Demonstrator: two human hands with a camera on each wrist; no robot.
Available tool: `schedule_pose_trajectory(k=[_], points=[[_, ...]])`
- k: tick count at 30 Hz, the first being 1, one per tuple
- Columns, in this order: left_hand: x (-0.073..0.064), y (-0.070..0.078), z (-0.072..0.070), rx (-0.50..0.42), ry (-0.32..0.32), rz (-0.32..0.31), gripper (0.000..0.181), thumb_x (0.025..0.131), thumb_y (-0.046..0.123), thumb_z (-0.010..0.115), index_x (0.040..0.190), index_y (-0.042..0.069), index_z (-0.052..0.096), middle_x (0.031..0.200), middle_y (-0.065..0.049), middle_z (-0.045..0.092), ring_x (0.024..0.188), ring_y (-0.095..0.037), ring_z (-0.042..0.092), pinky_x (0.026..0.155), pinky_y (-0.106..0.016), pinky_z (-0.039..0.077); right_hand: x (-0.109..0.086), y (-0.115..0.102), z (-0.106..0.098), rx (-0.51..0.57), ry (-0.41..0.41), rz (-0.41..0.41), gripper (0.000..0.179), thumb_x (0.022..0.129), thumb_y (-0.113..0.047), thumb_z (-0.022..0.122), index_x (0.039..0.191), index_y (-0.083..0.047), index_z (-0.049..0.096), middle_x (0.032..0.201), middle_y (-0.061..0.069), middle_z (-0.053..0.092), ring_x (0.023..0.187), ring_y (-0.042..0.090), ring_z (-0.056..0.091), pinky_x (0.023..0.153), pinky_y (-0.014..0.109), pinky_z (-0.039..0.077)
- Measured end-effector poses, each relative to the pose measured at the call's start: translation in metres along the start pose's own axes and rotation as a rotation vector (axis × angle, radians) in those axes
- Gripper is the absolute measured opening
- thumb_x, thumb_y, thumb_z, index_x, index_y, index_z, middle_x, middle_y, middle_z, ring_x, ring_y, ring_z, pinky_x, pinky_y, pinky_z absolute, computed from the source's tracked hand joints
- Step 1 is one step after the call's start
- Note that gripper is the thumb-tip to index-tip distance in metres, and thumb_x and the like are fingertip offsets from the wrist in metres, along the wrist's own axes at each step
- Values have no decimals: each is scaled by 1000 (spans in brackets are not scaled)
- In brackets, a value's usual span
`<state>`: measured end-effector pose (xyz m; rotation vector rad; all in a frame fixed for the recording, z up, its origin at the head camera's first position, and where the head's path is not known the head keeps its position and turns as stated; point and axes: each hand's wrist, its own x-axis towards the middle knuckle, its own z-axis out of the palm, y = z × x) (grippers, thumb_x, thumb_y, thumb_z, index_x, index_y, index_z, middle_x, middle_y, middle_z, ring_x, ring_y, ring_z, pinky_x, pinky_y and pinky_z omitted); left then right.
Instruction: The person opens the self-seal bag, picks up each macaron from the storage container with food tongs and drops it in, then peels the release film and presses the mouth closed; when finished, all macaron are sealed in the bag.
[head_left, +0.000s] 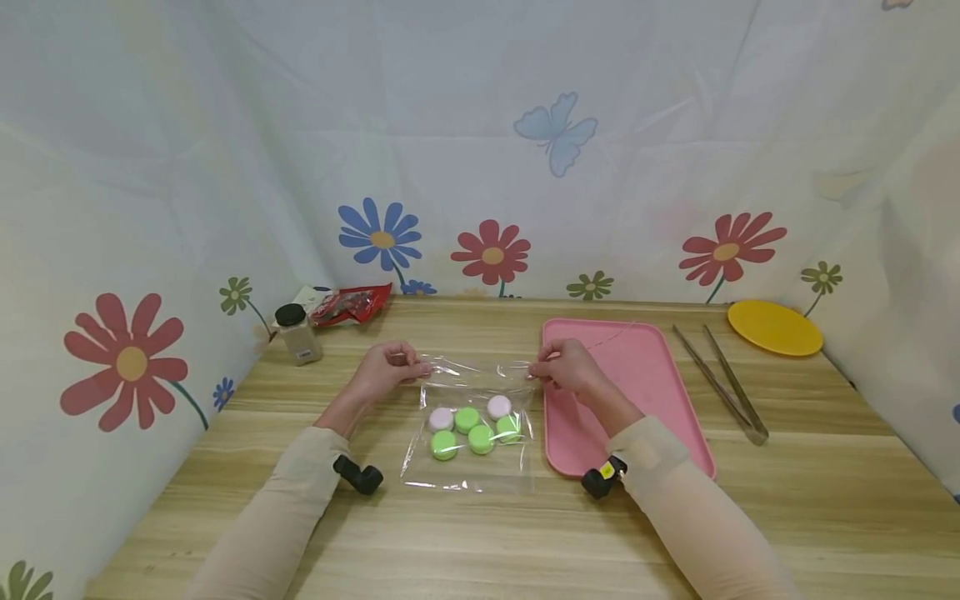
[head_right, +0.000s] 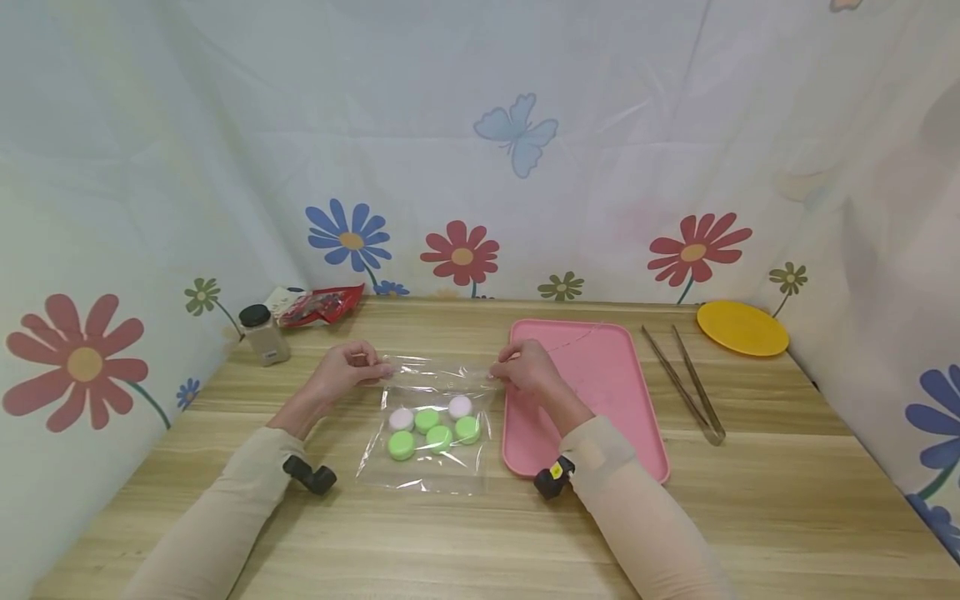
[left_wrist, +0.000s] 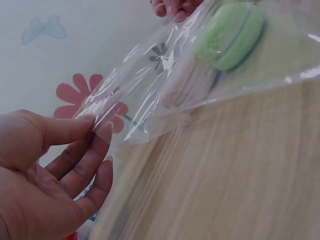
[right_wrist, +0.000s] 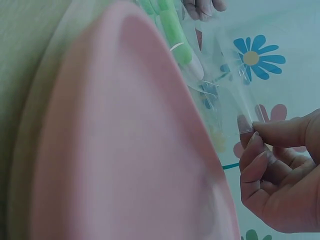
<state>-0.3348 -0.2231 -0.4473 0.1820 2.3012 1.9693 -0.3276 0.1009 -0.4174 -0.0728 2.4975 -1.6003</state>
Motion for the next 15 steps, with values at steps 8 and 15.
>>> schedule_pose_trajectory(k=[8, 15], points=[[-3, 2, 4, 92, -25, 22, 26, 96, 4, 65, 121, -2, 69, 113, -13, 72, 91, -14, 70, 84, -29, 57, -3, 0, 0, 5, -46, -19, 19, 96, -4, 64, 110, 4, 73, 98, 12, 72, 71, 17, 56, 63, 28, 48], [-3, 3, 6, 139, 35, 26, 29, 97, 28, 69, 117, 7, 74, 106, -5, 75, 93, -18, 69, 85, -32, 52, -2, 1, 0, 0, -34, -7, 22, 89, -16, 76, 108, -3, 76, 94, 7, 69, 75, 19, 55, 65, 29, 49]])
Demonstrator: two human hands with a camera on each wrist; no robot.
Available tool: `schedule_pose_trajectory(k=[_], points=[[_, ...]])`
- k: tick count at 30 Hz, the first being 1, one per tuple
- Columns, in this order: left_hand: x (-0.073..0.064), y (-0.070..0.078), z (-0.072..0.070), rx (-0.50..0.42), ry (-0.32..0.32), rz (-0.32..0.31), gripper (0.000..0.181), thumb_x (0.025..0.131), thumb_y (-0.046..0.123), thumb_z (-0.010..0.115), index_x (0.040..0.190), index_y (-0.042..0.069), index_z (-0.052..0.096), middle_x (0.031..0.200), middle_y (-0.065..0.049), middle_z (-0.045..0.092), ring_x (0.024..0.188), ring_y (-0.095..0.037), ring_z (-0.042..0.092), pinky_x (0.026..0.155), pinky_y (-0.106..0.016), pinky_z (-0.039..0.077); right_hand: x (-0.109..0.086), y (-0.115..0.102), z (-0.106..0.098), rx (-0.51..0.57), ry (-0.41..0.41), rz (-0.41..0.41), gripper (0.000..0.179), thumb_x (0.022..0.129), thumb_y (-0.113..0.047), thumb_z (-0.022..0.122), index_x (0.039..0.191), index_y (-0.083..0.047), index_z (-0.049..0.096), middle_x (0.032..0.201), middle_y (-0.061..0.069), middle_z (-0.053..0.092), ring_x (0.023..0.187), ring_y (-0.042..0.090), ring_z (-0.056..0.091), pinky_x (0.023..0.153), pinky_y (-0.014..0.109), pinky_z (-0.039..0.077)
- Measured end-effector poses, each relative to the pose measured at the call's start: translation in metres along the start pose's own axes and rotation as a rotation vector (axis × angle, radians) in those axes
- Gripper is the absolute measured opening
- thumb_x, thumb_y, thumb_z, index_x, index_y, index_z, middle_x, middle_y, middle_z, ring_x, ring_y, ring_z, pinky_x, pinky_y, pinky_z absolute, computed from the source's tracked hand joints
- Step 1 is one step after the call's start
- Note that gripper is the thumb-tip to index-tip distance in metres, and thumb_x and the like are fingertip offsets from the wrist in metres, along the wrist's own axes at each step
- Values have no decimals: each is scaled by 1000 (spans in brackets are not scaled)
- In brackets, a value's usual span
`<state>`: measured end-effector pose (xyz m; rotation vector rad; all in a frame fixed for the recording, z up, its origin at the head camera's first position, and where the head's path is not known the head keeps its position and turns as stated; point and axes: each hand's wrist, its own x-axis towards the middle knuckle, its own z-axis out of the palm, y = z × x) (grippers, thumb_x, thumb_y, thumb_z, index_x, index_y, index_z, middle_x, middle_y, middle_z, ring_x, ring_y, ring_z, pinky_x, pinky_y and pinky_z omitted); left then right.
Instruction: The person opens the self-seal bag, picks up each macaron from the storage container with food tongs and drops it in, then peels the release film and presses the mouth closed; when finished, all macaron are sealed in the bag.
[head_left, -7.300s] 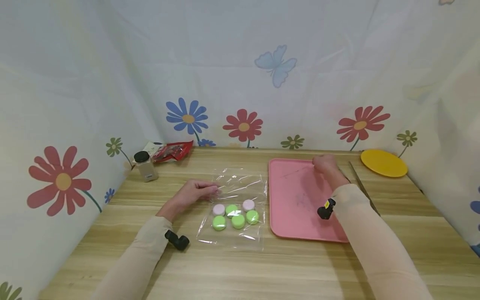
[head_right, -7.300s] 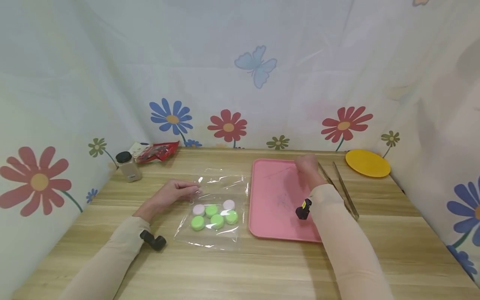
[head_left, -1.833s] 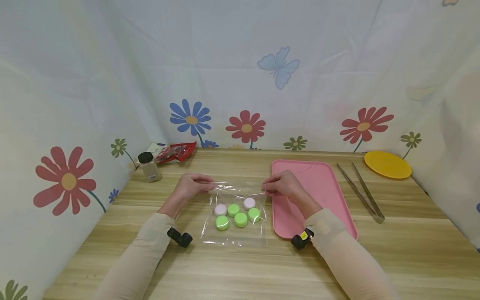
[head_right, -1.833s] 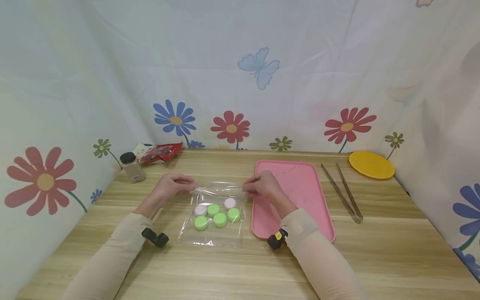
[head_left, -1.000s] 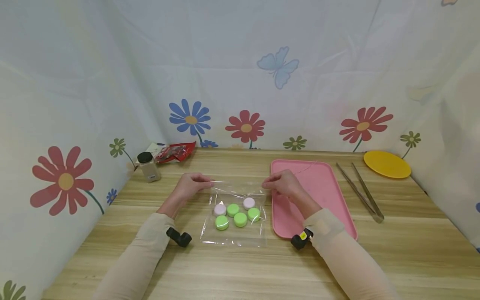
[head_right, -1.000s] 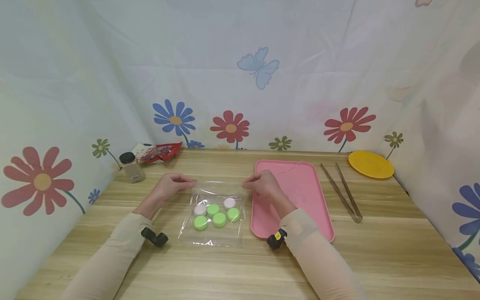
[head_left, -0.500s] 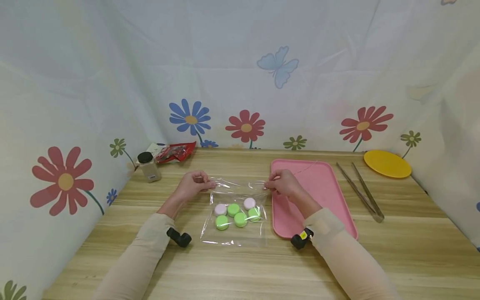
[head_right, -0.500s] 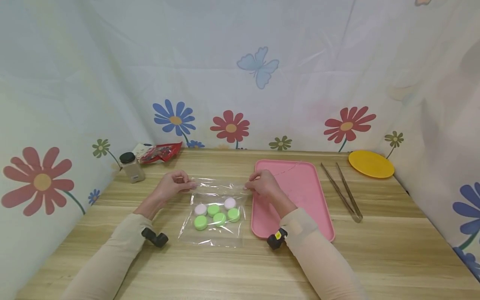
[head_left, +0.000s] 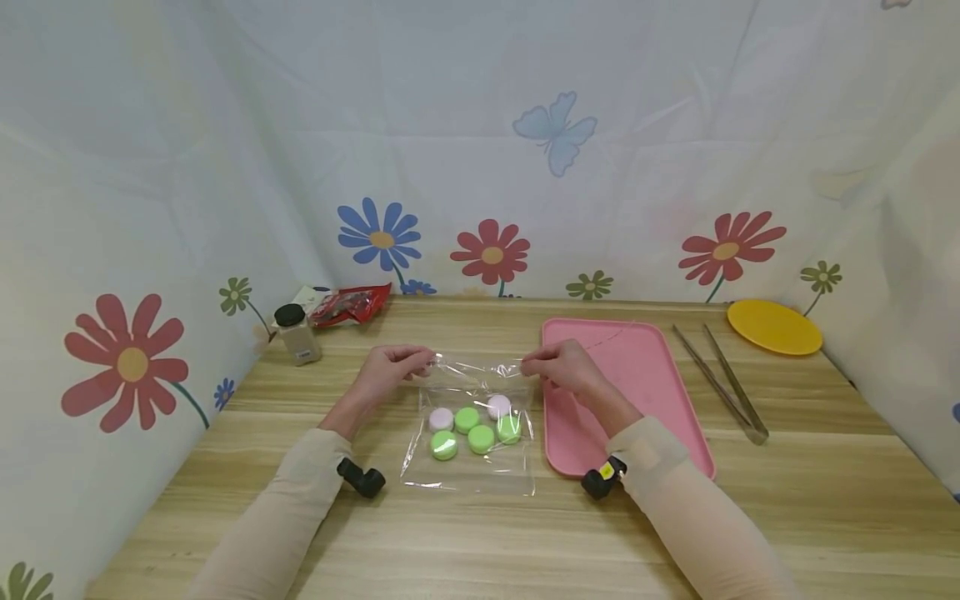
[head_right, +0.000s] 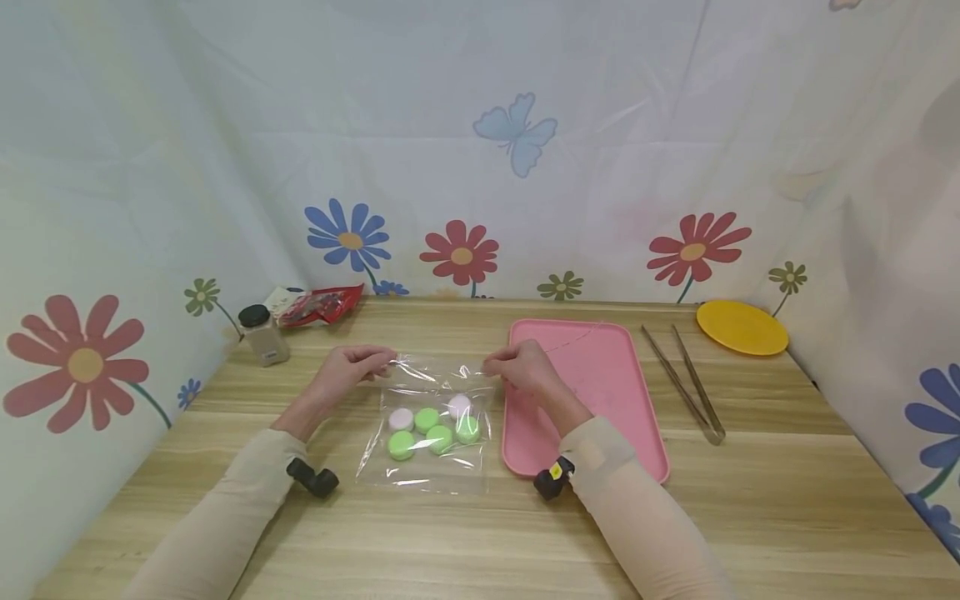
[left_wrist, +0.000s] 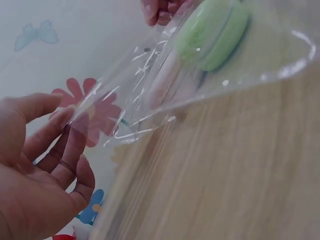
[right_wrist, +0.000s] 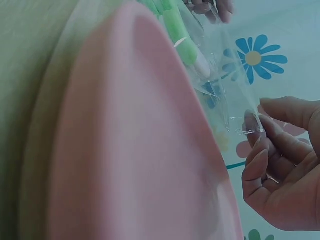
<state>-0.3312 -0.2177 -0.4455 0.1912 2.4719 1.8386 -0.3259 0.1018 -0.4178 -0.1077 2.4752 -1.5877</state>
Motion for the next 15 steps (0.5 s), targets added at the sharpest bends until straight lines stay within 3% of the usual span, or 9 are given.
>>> schedule_pose_trajectory(k=[4, 8, 15], points=[[0, -1, 4, -64, 23, 2, 31, 88, 25, 79, 109, 3, 74, 97, -4, 75, 90, -15, 69, 83, -29, 53, 0, -1, 1, -20, 2, 9, 20, 86, -15, 80, 103, -6, 76, 95, 6, 70, 78, 21, 57, 67, 30, 51], [-1, -1, 6, -130, 5, 1, 31, 84, 14, 82, 108, -3, 71, 94, -7, 74, 88, -17, 71, 81, -27, 55, 0, -2, 3, -36, 7, 7, 18, 86, -11, 80, 101, -5, 75, 94, 7, 70, 78, 19, 58, 67, 29, 52], [0, 3, 7, -117, 21, 40, 31, 85, 10, 81, 110, -5, 71, 94, -8, 75, 82, -17, 72, 82, -31, 58, 0, -4, 1, -34, 11, -7, 19, 88, -9, 78, 105, -3, 75, 96, 7, 70, 80, 20, 58, 71, 33, 53]])
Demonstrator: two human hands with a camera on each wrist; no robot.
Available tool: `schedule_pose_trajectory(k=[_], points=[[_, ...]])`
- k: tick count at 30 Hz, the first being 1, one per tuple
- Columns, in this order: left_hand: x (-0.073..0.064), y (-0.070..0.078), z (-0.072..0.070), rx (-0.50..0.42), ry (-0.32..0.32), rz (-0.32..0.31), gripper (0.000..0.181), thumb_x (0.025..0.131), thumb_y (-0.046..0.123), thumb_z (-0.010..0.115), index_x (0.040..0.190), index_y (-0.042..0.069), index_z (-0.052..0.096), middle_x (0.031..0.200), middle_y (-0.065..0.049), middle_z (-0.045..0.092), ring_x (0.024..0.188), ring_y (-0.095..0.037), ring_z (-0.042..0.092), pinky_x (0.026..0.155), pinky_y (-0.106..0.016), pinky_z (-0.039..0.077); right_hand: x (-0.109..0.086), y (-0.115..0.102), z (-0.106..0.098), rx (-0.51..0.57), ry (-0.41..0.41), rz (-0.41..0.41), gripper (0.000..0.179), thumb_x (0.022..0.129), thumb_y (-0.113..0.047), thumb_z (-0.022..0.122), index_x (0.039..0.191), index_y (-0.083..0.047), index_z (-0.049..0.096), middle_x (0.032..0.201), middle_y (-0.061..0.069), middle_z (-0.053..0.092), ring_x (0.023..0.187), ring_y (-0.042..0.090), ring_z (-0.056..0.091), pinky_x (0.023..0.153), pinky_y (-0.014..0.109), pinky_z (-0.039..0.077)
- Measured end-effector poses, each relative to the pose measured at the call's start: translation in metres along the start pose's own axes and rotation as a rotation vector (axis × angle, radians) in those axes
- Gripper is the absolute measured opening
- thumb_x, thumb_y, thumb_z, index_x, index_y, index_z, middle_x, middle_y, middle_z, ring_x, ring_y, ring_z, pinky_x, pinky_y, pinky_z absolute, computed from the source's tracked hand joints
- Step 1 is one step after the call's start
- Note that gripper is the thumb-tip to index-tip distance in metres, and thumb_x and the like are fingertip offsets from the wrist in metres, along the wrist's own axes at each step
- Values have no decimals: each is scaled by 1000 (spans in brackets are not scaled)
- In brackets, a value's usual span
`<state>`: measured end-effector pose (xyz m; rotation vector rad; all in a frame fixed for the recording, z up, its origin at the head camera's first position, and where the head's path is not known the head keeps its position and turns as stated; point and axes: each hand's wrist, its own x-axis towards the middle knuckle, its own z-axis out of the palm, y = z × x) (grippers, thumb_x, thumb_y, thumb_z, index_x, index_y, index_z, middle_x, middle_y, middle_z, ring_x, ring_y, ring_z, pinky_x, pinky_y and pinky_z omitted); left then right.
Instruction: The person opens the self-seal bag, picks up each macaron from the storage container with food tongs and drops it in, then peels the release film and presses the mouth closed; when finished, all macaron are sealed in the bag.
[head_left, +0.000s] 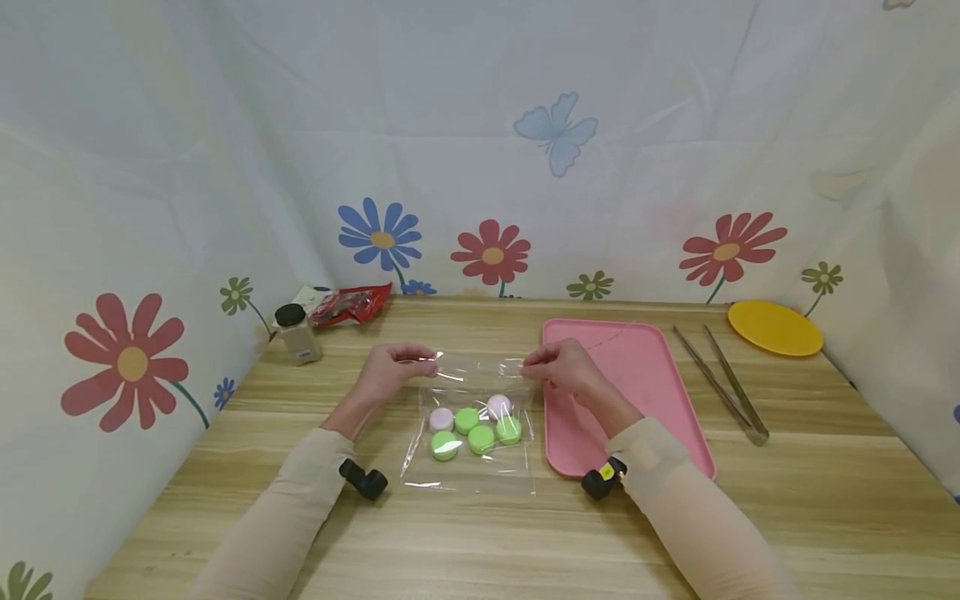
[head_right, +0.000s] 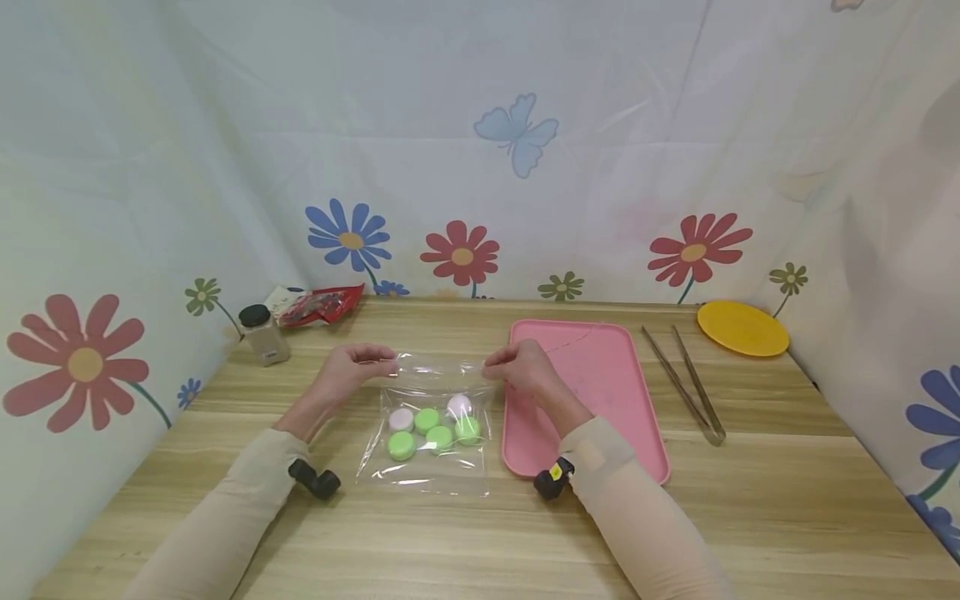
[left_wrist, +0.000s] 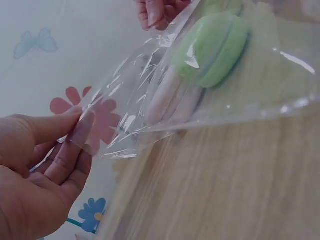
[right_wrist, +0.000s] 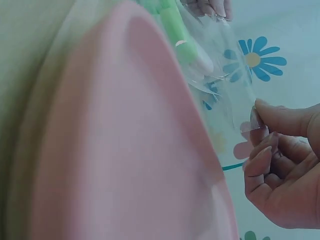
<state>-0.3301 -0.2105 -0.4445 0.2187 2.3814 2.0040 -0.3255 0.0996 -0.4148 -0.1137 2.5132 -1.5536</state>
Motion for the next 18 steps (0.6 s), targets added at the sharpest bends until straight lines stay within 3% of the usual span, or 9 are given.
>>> schedule_pose_trajectory(k=[5, 11, 18], points=[[-2, 5, 2, 5, 56, 60, 29, 86, 11, 80, 110, -4, 71, 98, -10, 75, 82, -18, 73, 88, -42, 57, -1, -2, -6, 6, 15, -46, 19, 87, -5, 77, 105, 0, 73, 94, 8, 70, 82, 23, 58, 71, 34, 52], [-4, 7, 2, -7, 107, 58, 20, 85, 2, 78, 101, -6, 70, 96, -11, 74, 85, -18, 72, 86, -40, 58, 1, -1, -10, 32, 17, -47, 14, 84, -3, 80, 90, -1, 67, 88, 9, 72, 83, 27, 62, 62, 28, 47], [0, 4, 0, 28, 116, 41, 18, 86, 5, 78, 101, -4, 74, 98, -9, 76, 86, -13, 70, 89, -39, 57, 3, 1, -13, 69, 19, -44, 23, 85, -1, 78, 80, -4, 56, 89, 10, 73, 77, 20, 61, 58, 27, 43]])
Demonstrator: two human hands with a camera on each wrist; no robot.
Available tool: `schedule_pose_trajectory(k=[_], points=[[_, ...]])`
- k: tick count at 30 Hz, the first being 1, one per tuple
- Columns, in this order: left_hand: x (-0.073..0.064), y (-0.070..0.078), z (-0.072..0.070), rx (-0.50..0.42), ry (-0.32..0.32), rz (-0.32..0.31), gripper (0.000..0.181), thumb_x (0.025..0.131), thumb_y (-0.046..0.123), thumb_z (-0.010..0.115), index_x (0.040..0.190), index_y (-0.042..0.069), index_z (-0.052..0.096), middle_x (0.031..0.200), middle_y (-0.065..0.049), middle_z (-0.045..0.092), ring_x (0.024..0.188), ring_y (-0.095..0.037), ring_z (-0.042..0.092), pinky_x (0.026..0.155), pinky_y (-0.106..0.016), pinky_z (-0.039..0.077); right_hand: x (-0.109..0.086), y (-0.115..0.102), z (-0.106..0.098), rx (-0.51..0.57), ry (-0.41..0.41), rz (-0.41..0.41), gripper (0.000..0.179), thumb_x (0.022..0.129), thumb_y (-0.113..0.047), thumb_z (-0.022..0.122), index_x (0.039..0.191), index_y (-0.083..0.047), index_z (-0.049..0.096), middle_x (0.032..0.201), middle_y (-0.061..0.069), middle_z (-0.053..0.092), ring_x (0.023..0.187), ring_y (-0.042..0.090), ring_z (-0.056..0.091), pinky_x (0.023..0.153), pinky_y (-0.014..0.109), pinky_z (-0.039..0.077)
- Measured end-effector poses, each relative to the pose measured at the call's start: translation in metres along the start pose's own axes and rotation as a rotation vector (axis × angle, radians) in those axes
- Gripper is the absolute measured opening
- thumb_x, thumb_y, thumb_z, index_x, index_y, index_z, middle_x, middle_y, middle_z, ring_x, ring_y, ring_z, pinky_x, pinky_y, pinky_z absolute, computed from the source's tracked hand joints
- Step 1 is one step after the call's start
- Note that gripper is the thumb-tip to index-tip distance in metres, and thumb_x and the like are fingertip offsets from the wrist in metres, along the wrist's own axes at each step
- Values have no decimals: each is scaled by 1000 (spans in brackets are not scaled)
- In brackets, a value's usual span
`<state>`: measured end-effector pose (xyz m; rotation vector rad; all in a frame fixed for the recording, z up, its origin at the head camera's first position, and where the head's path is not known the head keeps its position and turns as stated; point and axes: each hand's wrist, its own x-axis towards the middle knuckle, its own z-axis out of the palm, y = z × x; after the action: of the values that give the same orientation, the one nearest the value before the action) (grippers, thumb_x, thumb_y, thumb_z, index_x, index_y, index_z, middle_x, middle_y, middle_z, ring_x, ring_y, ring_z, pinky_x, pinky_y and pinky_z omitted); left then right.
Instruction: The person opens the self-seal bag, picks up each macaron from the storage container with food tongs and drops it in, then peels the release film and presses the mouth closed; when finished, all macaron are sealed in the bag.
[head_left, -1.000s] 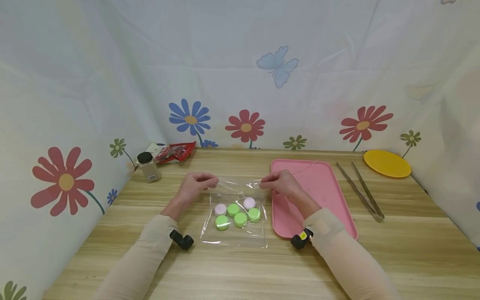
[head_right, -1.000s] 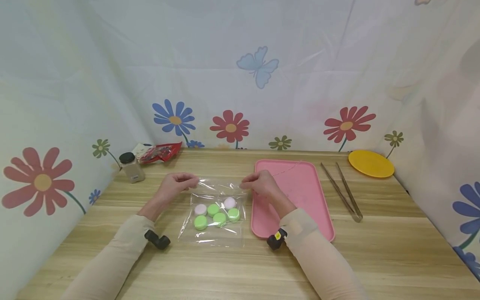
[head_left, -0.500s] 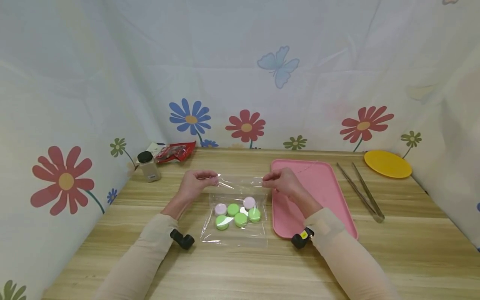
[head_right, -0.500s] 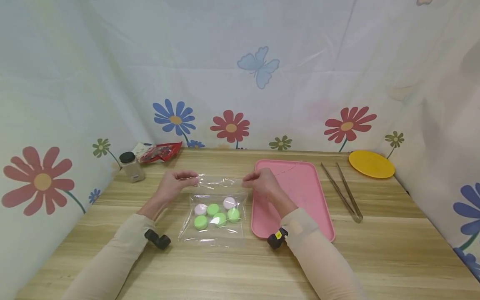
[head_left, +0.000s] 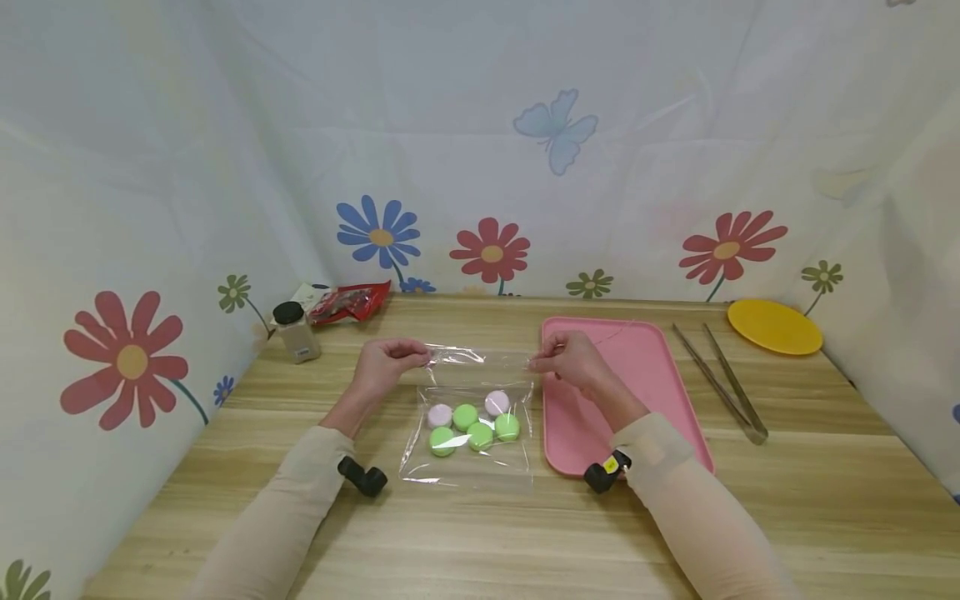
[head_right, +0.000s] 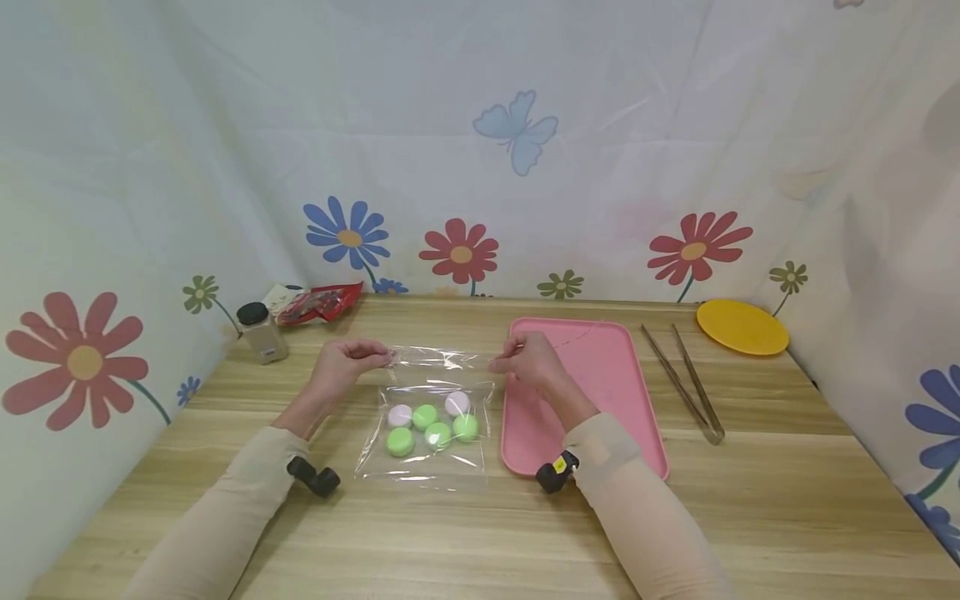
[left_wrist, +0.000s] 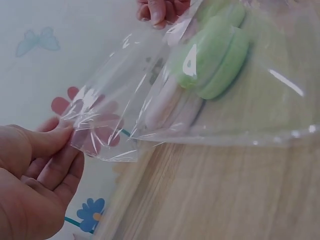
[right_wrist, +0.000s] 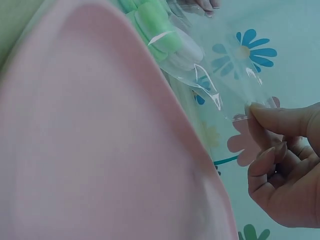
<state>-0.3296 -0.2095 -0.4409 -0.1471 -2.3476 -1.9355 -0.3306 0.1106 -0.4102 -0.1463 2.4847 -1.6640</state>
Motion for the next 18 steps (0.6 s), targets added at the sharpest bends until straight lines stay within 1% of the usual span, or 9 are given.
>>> schedule_pose_trajectory(k=[3, 5, 8, 11, 13, 15, 16, 18], points=[[3, 0, -1, 3, -8, -14, 21, 86, 7, 79, 104, -4, 74, 100, -10, 76, 88, -13, 70, 87, -34, 57, -1, -1, -1, 6, -6, -17, 27, 86, 0, 77, 77, -4, 51, 90, 11, 73, 74, 15, 60, 57, 26, 41], [4, 1, -1, 3, -13, -23, 21, 87, 7, 78, 105, -3, 74, 102, -10, 76, 91, -14, 70, 85, -29, 56, -2, -2, -2, 9, -5, -21, 28, 86, 1, 77, 76, -4, 50, 89, 11, 73, 73, 14, 60, 56, 25, 41], [4, 2, 0, 19, -14, -27, 19, 88, 5, 76, 105, -2, 74, 104, -11, 75, 94, -16, 70, 83, -24, 56, -1, -2, -2, -12, -3, -22, 21, 85, 0, 77, 80, -2, 57, 87, 10, 71, 72, 16, 58, 57, 26, 42], [4, 3, 3, 64, -27, -24, 15, 89, 4, 74, 104, -1, 76, 105, -11, 75, 98, -17, 69, 85, -25, 55, 0, -1, -2, -70, -27, -9, 10, 87, -1, 76, 92, 1, 68, 89, 9, 69, 74, 20, 57, 61, 29, 48], [6, 3, 4, 93, -49, -30, 15, 91, 5, 73, 104, 0, 76, 105, -10, 75, 98, -17, 68, 86, -29, 56, 1, -1, -2, -121, -37, -5, 12, 88, -2, 74, 100, 2, 73, 90, 9, 69, 75, 21, 58, 66, 32, 53], [11, 3, 5, 118, -76, -31, 17, 92, 7, 72, 107, -1, 75, 107, -11, 74, 98, -19, 69, 87, -33, 57, 4, -2, -1, -156, -37, -3, 16, 90, -2, 71, 105, 2, 74, 94, 9, 71, 79, 21, 61, 71, 35, 55], [15, 2, 5, 128, -93, -34, 19, 93, 8, 71, 108, -2, 75, 108, -12, 74, 98, -20, 69, 88, -34, 57, 5, -3, 0, -172, -32, -3, 17, 90, -2, 71, 106, 2, 75, 95, 10, 72, 80, 21, 62, 72, 36, 56], [23, 3, 5, 159, -122, -61, 21, 93, 11, 72, 111, 0, 74, 109, -12, 74, 97, -20, 69, 87, -35, 57, 11, -3, 1, -203, -22, -11, 17, 89, 0, 71, 105, 4, 75, 96, 11, 73, 78, 20, 63, 71, 34, 57]])
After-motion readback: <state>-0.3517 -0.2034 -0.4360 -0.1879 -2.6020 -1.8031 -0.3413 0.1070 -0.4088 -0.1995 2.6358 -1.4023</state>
